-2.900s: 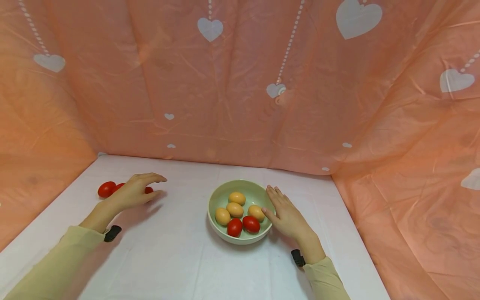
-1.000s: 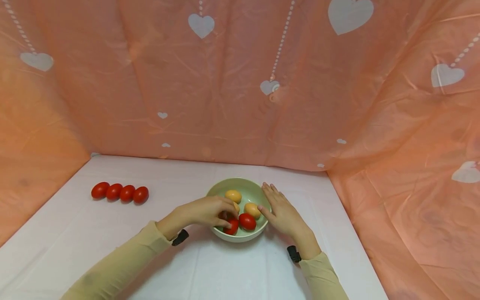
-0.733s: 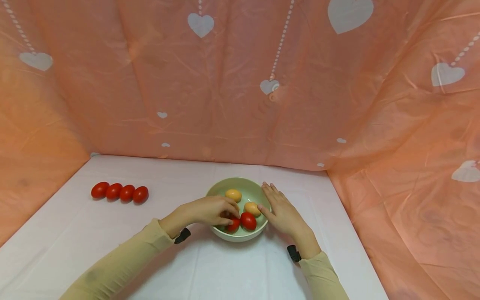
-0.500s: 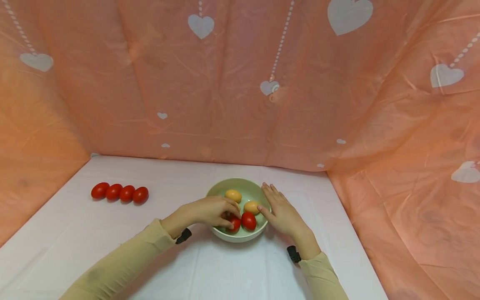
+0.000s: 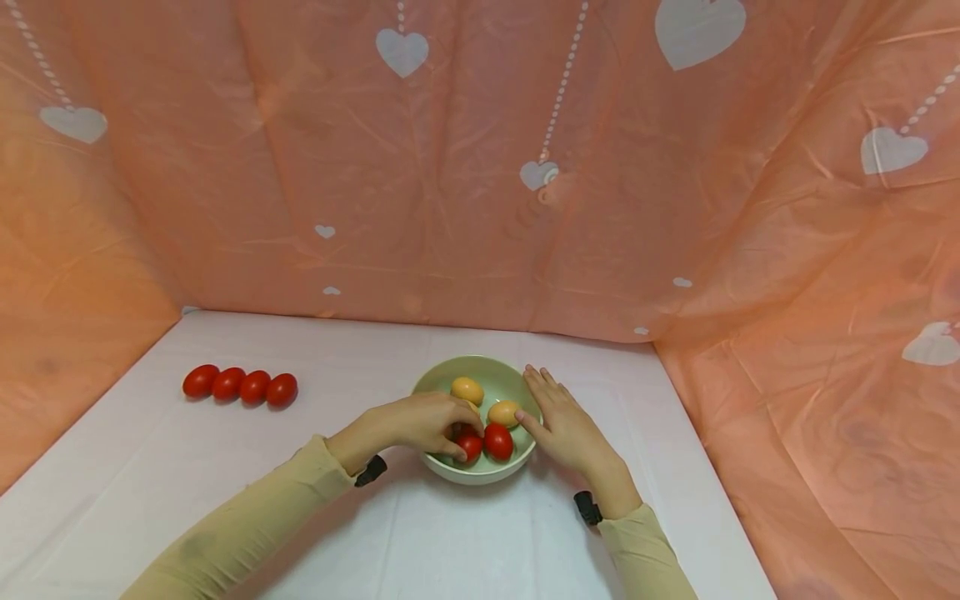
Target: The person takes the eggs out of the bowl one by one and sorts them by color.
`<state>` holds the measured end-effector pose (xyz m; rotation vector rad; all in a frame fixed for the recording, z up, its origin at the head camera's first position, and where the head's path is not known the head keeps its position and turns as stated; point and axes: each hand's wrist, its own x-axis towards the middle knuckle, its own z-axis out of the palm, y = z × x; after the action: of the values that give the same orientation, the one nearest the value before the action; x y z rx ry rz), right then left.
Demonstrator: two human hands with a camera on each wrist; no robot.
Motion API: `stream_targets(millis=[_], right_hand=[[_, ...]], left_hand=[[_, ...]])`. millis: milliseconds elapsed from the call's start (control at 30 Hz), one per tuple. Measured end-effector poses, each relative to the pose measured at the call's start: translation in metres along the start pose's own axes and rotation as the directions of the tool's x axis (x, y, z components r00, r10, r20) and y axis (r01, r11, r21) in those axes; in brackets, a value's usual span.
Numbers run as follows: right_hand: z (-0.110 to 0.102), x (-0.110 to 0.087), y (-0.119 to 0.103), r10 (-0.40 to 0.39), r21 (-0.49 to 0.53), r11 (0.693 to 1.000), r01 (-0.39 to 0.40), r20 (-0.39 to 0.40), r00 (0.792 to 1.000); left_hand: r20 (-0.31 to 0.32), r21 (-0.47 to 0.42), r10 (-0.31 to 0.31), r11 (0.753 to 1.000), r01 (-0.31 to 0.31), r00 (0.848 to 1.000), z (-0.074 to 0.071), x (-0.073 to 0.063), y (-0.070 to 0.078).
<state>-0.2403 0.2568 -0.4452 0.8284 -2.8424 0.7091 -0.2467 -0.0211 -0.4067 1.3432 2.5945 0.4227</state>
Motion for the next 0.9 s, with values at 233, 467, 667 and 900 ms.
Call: stream_targets(millis=[233,467,667,900], right_hand=[[0.002,-0.001,0.001,-0.005,0.000,1.000,0.005,-0.002,1.000],[0.002,-0.001,0.001,-0.013,-0.002,1.000,0.013,-0.016,1.000],[0.002,-0.001,0.002,-0.024,-0.012,1.000,0.024,-0.024,0.999],[0.001,0.000,0.002,-0.020,-0.013,1.000,0.019,-0.020,1.000]], left_hand=[[0.007,-0.013,0.007,1.000,-0.007,1.000,0.001,0.000,-0.003],[-0.014,-0.060,0.021,0.998,-0.021,1.000,0.000,-0.003,-0.006],[-0.058,-0.077,0.036,0.996,-0.040,0.998,0.000,-0.005,-0.009],[-0.155,-0.131,0.039,0.990,-0.060,0.987,-0.003,-0.012,-0.008]])
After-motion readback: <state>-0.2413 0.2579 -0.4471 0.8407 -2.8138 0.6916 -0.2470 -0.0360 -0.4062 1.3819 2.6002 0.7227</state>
